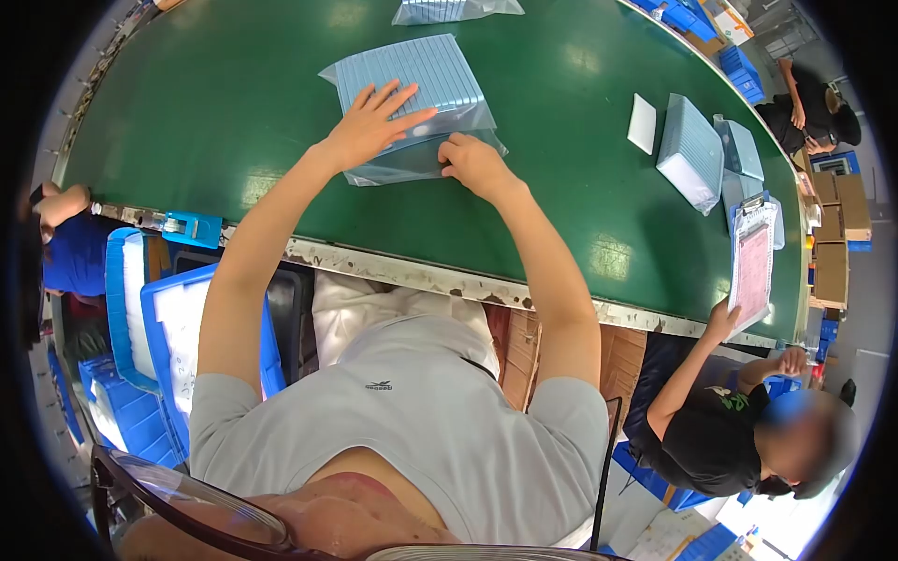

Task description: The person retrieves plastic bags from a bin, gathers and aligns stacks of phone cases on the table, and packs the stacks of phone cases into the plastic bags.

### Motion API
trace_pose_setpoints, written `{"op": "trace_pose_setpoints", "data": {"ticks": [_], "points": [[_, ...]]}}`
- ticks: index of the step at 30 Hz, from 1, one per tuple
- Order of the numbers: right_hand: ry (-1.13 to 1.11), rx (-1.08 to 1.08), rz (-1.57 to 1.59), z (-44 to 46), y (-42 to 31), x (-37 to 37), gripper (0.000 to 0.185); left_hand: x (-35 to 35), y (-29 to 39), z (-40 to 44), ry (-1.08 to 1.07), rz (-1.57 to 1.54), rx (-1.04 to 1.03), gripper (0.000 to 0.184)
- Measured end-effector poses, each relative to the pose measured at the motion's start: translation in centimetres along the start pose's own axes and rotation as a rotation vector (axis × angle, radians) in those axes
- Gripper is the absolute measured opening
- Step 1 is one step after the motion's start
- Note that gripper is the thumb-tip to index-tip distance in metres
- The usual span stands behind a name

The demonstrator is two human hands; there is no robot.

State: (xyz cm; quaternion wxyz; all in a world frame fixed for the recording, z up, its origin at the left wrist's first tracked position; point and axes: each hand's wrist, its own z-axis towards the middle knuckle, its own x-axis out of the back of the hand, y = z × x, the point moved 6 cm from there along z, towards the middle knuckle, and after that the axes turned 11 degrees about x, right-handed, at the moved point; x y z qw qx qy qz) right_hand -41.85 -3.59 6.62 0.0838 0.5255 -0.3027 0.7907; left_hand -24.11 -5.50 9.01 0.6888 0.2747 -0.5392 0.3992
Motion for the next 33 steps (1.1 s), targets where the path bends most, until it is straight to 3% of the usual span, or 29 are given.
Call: {"op": "trace_pose_setpoints", "data": {"ticks": [6,10,14,16,18,19,20,21,23,24,26,27,28,29,32,33], "points": [[-0.243,-0.008,-0.034,0.2,1.6,-1.5,0.013,0.1,0.6,0.0,0.010,0.075,-0.020,0.074],[-0.231,0.003,-0.139,-0.9,0.3,-0.6,0.012,-0.3,1.1,0.2,-0.049,0.095,-0.016,0.068],[-0.038,-0.077,0.540,-6.5,-10.4,9.5,0.008,-0.5,1.2,-0.1,-0.073,0.115,-0.011,0.069],[-0.037,-0.177,0.818,-14.9,-10.8,11.6,0.004,-0.6,1.4,0.1,-0.022,0.037,0.003,0.072],[0.043,-0.509,1.182,-25.0,-10.7,10.3,0.011,-0.9,1.5,0.1,-0.010,0.061,-0.029,0.070],[-0.018,-0.898,1.060,-30.6,-9.9,7.9,0.017,-1.0,1.7,-0.1,-0.005,0.094,-0.057,0.067],[-0.209,-0.981,0.779,-37.1,-8.7,5.1,0.022,-0.9,1.8,-0.2,0.000,0.085,-0.061,0.067],[-0.688,-1.003,0.133,-41.7,-9.0,3.7,0.025,-0.3,2.1,-0.4,0.062,0.053,-0.106,0.064],[-0.627,-1.047,-0.148,-42.4,-10.7,5.1,0.026,0.4,2.9,-0.4,0.128,0.028,-0.155,0.061],[-0.401,-1.020,0.048,-40.4,-10.2,6.6,0.025,0.9,3.4,-0.4,0.185,0.079,-0.173,0.057],[0.036,-0.971,0.141,-31.3,-10.6,10.4,0.018,1.0,4.7,-1.3,0.218,0.128,-0.219,0.054],[0.229,-0.671,0.004,-26.6,-10.3,11.7,0.012,0.9,5.2,-1.4,0.278,0.206,-0.230,0.051],[0.283,-0.584,-0.257,-22.9,-9.6,12.1,0.023,1.0,5.5,-1.4,0.343,0.284,-0.235,0.049],[0.292,-0.357,-0.553,-20.0,-7.7,11.4,0.040,1.1,5.7,-1.6,0.348,0.292,-0.238,0.049],[0.176,0.118,-0.755,-11.7,-4.8,9.2,0.049,0.6,6.0,-2.6,0.222,0.403,-0.244,0.044],[0.184,0.130,-0.756,-10.0,-3.2,8.4,0.049,0.3,5.9,-2.9,0.098,0.404,-0.261,0.041]]}}
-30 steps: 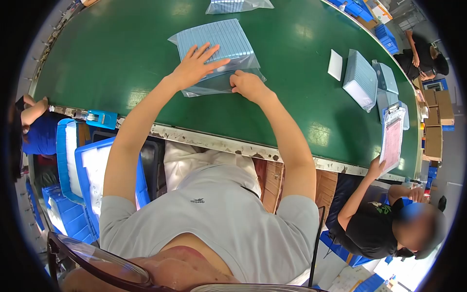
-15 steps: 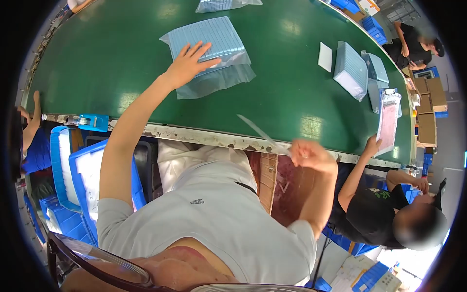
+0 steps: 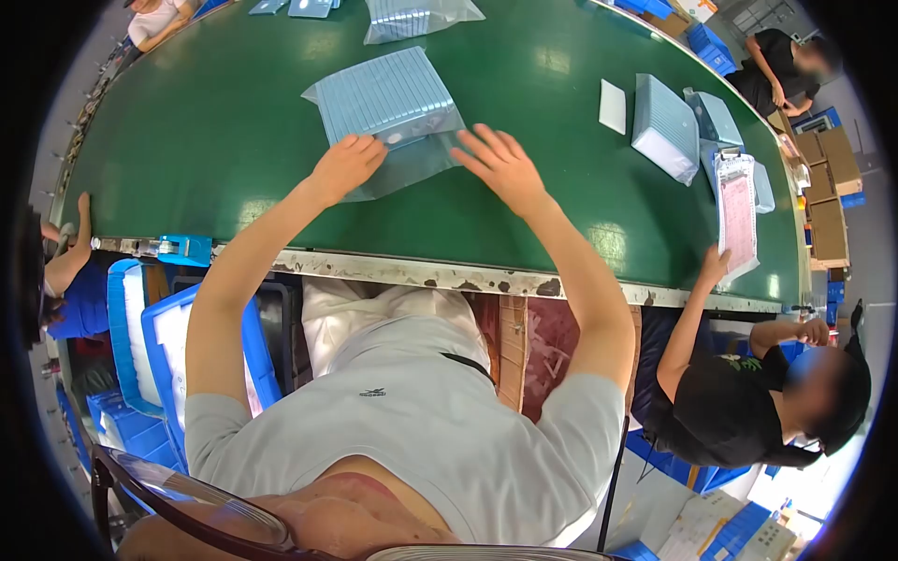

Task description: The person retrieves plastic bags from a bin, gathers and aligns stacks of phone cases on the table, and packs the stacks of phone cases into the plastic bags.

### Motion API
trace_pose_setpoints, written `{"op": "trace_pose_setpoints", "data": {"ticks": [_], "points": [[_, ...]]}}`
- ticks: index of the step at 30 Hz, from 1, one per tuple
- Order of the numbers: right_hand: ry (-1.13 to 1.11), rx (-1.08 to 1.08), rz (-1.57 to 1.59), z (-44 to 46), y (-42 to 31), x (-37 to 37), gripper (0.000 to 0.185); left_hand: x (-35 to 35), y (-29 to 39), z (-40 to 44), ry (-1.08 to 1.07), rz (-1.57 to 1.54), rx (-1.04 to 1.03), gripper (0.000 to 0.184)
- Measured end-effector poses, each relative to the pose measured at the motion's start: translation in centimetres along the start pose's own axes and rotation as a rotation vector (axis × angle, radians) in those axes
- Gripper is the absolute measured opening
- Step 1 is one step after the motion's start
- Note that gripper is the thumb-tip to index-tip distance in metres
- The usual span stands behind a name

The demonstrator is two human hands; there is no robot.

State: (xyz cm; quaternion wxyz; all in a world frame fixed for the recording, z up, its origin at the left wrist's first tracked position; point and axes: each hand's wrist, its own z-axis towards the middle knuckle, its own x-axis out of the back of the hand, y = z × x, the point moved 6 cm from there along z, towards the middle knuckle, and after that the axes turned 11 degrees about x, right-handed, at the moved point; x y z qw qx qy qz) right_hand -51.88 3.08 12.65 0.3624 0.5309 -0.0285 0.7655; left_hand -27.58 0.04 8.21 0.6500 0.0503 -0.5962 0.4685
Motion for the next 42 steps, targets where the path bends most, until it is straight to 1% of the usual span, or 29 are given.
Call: {"op": "trace_pose_setpoints", "data": {"ticks": [1,2,3,5,6,8,9,11,13,14,16,17,19,21,22,23,29,30,31,32,33,34,35,36,37,38,39,41,42], "points": [[0.053,0.120,0.042,1.1,-0.1,-2.0,0.044,-0.3,0.1,-0.5,-0.117,-0.016,-0.039,0.039],[0.107,0.239,0.082,1.8,-0.1,-3.7,0.038,-0.2,0.0,-1.0,-0.117,0.000,-0.031,0.039],[0.122,0.245,0.079,1.8,0.8,-5.7,0.038,0.0,0.0,-1.8,-0.079,-0.058,-0.018,0.037],[0.115,0.055,0.378,1.4,3.3,-8.9,0.024,0.6,-0.2,-3.6,-0.048,-0.111,0.000,0.035],[0.121,0.057,0.383,1.6,3.0,-8.8,0.024,1.1,-0.5,-4.5,-0.058,-0.181,0.048,0.034],[0.251,-0.358,0.707,0.9,4.8,-8.8,0.009,1.5,-1.5,-5.6,-0.072,-0.249,0.089,0.032],[0.247,-0.359,0.711,0.9,4.7,-8.8,0.009,2.2,-1.7,-5.9,-0.013,-0.292,0.088,0.028],[0.259,-0.671,0.884,0.1,5.9,-9.9,0.005,2.2,-1.9,-6.5,0.046,-0.333,0.090,0.024],[0.316,-0.699,0.912,0.5,6.1,-10.5,0.007,0.5,-3.1,-6.4,-0.069,-0.672,0.312,0.012],[0.347,-0.728,0.902,0.6,6.3,-10.8,0.008,0.0,-2.9,-6.4,-0.065,-0.671,0.309,0.012],[0.382,-0.754,0.889,0.7,6.8,-11.5,0.009,-0.2,-4.7,-6.5,-0.017,-1.020,0.813,0.008],[0.432,-0.742,0.865,0.9,7.2,-11.6,0.011,-0.4,-4.5,-6.0,-0.013,-1.015,0.811,0.008],[0.490,-0.728,0.838,1.4,7.8,-12.6,0.013,-0.6,-4.9,-6.1,0.321,-0.832,0.858,0.011],[0.525,-0.908,1.346,1.7,7.5,-15.8,0.016,-2.8,-4.5,-5.9,0.398,-0.932,0.842,0.014],[0.549,-0.907,1.377,1.9,7.5,-16.3,0.017,-4.1,-4.6,-5.8,0.331,-1.085,0.915,0.017],[0.557,-0.907,1.371,2.0,7.5,-16.7,0.017,-5.4,-4.5,-5.7,0.256,-1.239,0.984,0.020],[0.658,-1.005,1.420,3.2,7.3,-18.0,0.013,-8.2,-5.6,-5.5,0.165,-1.170,1.108,0.023],[0.693,-0.947,1.423,3.4,7.5,-18.5,0.014,-8.1,-5.8,-5.4,0.166,-1.169,1.100,0.023],[0.702,-0.944,1.419,3.4,7.9,-19.1,0.014,-8.5,-5.9,-5.5,0.101,-1.222,1.168,0.022],[0.568,-0.950,1.368,3.7,8.2,-19.9,0.013,-8.9,-6.1,-5.6,0.033,-1.274,1.236,0.022],[0.435,-0.954,1.312,3.7,8.6,-20.9,0.013,-9.5,-6.4,-5.3,0.036,-1.273,1.227,0.022],[0.363,-0.953,1.098,3.9,9.3,-21.1,0.021,-10.6,-6.8,-5.0,0.017,-1.185,1.230,0.021],[0.364,-0.960,1.092,4.0,9.9,-21.4,0.021,-11.6,-7.0,-4.9,-0.003,-1.099,1.233,0.021],[0.163,-1.017,0.936,4.2,10.0,-20.8,0.024,-11.3,-7.2,-4.7,-0.010,-1.106,1.227,0.021],[-0.036,-1.064,0.775,3.5,10.5,-21.6,0.027,-10.9,-7.5,-4.7,-0.100,-1.056,1.265,0.021],[-0.080,-1.015,0.678,3.4,10.8,-22.1,0.039,-10.4,-7.5,-4.6,-0.187,-1.003,1.297,0.024],[-0.077,-1.028,0.672,2.8,10.5,-21.0,0.039,-10.6,-7.4,-4.7,-0.191,-1.007,1.282,0.024],[0.165,-1.081,0.640,0.9,9.1,-16.2,0.043,-10.0,-7.0,-5.7,0.097,-0.886,1.190,0.035],[0.275,-1.046,0.593,-0.7,8.1,-14.0,0.039,-9.8,-6.9,-7.1,0.199,-0.848,1.234,0.038]]}}
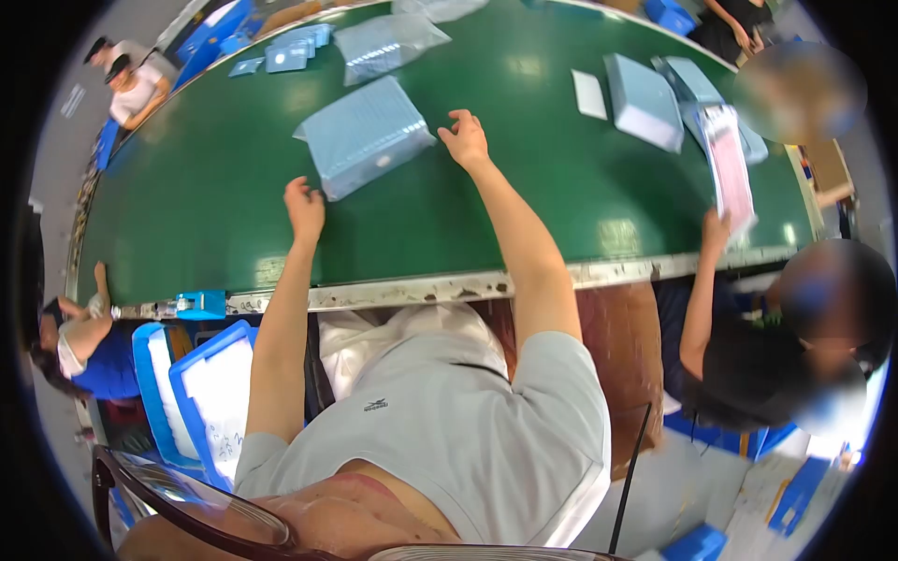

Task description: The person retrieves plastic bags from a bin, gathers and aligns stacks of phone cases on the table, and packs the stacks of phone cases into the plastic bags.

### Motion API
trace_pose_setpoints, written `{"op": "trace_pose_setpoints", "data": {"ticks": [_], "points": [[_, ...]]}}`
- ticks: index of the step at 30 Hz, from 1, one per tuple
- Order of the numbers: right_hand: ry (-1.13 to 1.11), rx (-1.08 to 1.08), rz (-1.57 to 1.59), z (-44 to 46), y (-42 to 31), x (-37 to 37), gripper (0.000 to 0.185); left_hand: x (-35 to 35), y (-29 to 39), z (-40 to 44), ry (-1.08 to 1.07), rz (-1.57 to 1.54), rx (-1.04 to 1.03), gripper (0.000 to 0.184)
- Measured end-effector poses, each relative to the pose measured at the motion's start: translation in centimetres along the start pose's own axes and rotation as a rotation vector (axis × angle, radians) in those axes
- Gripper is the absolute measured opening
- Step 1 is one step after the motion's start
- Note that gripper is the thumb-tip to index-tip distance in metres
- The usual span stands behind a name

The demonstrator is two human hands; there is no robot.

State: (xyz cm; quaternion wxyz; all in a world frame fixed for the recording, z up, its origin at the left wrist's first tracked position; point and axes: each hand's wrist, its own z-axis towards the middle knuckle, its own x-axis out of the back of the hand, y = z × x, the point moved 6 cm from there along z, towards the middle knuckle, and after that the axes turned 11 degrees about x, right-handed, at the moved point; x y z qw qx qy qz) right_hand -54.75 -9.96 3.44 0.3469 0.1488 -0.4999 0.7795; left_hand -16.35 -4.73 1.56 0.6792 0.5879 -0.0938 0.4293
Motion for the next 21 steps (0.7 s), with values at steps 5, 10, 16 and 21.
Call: {"op": "trace_pose_setpoints", "data": {"ticks": [5,10,16,21], "points": [[-0.080,-0.220,0.447,-17.2,-1.7,13.7,0.021,3.4,7.4,-8.8,-0.091,-0.101,-0.245,0.035],[-0.340,-0.773,0.629,-39.7,-3.6,20.7,0.014,0.2,16.8,-20.1,-0.752,-0.075,-0.785,0.041],[-0.192,-0.710,0.227,-49.4,-4.7,15.4,0.016,-3.2,17.2,-26.7,-0.972,0.281,-1.348,0.079],[-0.204,-0.694,0.218,-47.5,-1.1,12.6,0.016,-3.6,17.5,-26.1,-1.138,0.210,-1.391,0.075]]}}
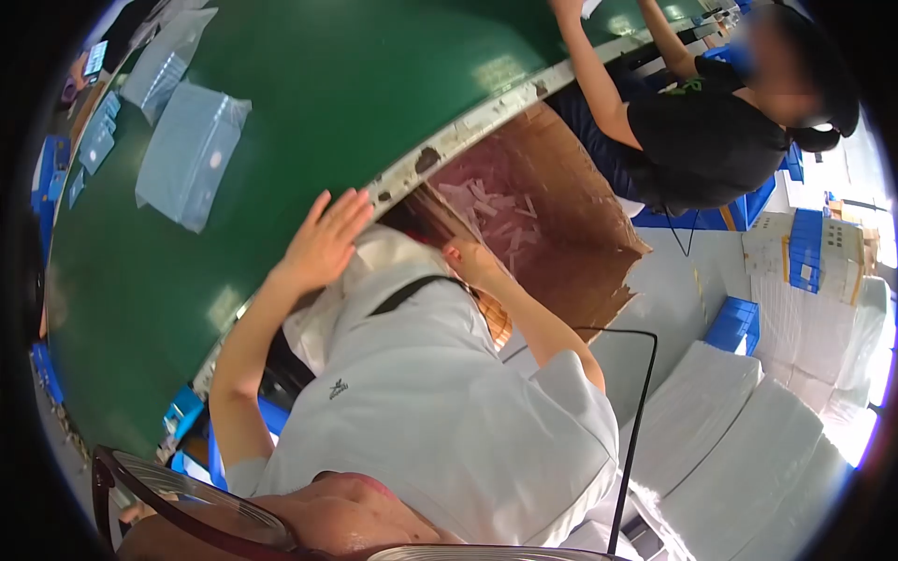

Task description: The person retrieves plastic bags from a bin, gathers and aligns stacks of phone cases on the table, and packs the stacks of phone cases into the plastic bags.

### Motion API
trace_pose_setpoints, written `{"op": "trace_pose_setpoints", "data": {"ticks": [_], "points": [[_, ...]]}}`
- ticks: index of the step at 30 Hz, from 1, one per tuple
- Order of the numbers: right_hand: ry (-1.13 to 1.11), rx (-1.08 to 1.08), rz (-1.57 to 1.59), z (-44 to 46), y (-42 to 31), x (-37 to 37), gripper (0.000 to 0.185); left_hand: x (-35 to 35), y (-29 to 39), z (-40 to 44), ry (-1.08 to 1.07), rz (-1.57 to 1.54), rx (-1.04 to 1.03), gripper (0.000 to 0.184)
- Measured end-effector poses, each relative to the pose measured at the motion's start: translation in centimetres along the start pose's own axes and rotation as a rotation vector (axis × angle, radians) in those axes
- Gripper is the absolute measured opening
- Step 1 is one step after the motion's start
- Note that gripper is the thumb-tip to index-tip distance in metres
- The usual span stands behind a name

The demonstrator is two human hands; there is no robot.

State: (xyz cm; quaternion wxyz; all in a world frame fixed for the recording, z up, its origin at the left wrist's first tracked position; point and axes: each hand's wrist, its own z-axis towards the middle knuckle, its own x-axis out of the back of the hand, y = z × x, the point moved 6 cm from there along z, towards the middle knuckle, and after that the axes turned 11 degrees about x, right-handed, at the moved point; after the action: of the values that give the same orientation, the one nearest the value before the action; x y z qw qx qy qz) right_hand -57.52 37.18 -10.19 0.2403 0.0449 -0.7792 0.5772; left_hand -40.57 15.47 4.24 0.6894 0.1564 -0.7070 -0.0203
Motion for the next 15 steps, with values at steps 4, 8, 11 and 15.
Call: {"op": "trace_pose_setpoints", "data": {"ticks": [4,8,11,15], "points": [[-0.038,-0.152,-0.149,2.9,-0.2,0.4,0.021,-0.9,-0.3,-0.4,0.082,0.024,0.012,0.069],[-0.212,-0.313,-0.216,3.4,-1.3,-0.6,0.021,-0.2,-1.0,-0.1,0.103,-0.071,0.030,0.066],[-0.071,-0.268,-0.311,1.0,-0.8,0.6,0.023,0.7,-1.2,0.0,0.068,-0.102,0.012,0.063],[0.077,-0.574,-0.495,-4.5,-5.0,5.1,0.024,0.7,-1.1,-0.1,0.090,-0.127,0.011,0.063]]}}
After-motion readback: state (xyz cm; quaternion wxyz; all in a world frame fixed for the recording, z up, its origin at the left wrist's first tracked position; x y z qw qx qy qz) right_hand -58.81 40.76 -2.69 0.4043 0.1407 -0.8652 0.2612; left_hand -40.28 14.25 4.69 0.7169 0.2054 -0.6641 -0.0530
